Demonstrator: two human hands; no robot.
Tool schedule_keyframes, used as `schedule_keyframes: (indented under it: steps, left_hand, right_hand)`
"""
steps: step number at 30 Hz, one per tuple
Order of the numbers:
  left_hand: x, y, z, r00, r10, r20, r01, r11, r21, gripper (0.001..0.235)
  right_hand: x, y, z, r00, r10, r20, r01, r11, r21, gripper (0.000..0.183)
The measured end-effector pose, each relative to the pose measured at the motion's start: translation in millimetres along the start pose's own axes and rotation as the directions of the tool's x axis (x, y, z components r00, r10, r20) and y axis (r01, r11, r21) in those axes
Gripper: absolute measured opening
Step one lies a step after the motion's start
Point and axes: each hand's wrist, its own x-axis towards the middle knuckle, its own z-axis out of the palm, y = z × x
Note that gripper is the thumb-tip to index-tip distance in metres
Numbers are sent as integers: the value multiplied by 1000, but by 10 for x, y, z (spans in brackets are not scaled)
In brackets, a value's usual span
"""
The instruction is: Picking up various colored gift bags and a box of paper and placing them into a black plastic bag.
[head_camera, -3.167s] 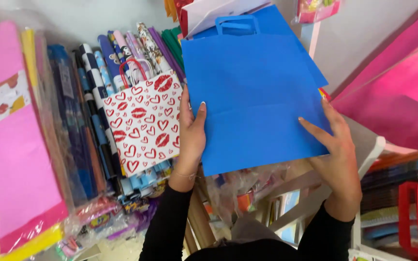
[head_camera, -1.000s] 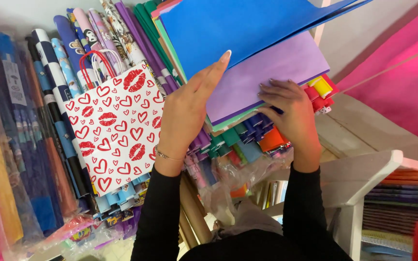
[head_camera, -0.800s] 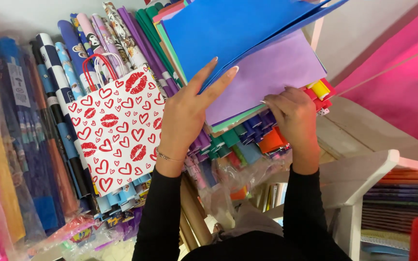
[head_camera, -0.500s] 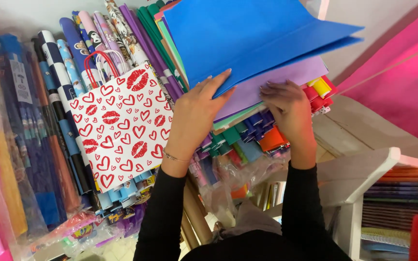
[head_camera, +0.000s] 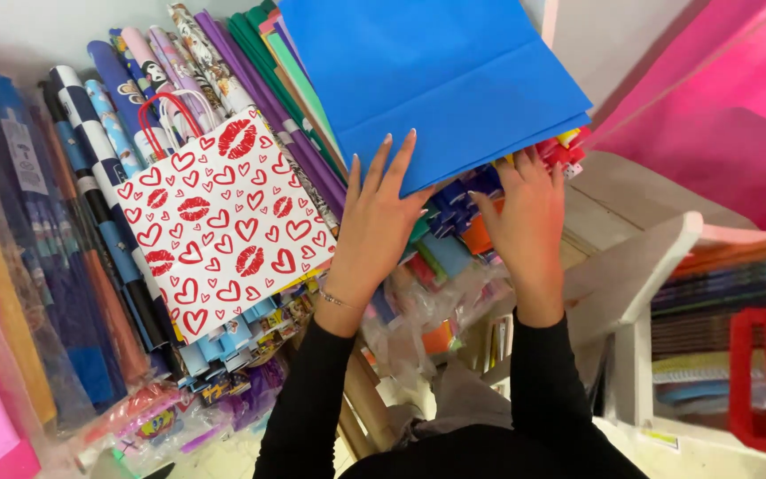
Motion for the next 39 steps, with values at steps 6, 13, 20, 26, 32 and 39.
schedule_keyframes:
  steps: [6, 13, 20, 26, 32, 39]
  left_hand:
    - [-690, 512, -277, 1000, -17, 24, 20, 987, -161, 45]
    - [-1322, 994, -306, 995, 36, 96, -21, 988, -154, 78]
    - [-997, 1282, -216, 998, 5, 65, 0, 997, -81, 81]
    - [-597, 644, 691, 983, -36, -179, 38, 999, 12, 57]
    - [-771, 879, 580, 953, -98, -286, 142, 980, 140, 50]
    - [-886, 948, 207, 948, -138, -285, 212, 946, 246, 50]
  right_hand:
    - [-785, -232, -123, 992, 125, -34, -128, 989, -80, 76]
    - [-2200, -646, -488, 970, 242, 22, -242, 970, -21, 87]
    - [-3238, -564, -664, 936, 352, 18, -351, 936, -37, 86]
    - [-3579, -314, -954, 936, 353, 2, -352, 934, -58, 78]
    - [-3475, 15, -1032, 973, 229, -5, -228, 973, 34, 72]
    - [-2328, -87, -841, 994, -95, -50, 102, 983, 155, 71]
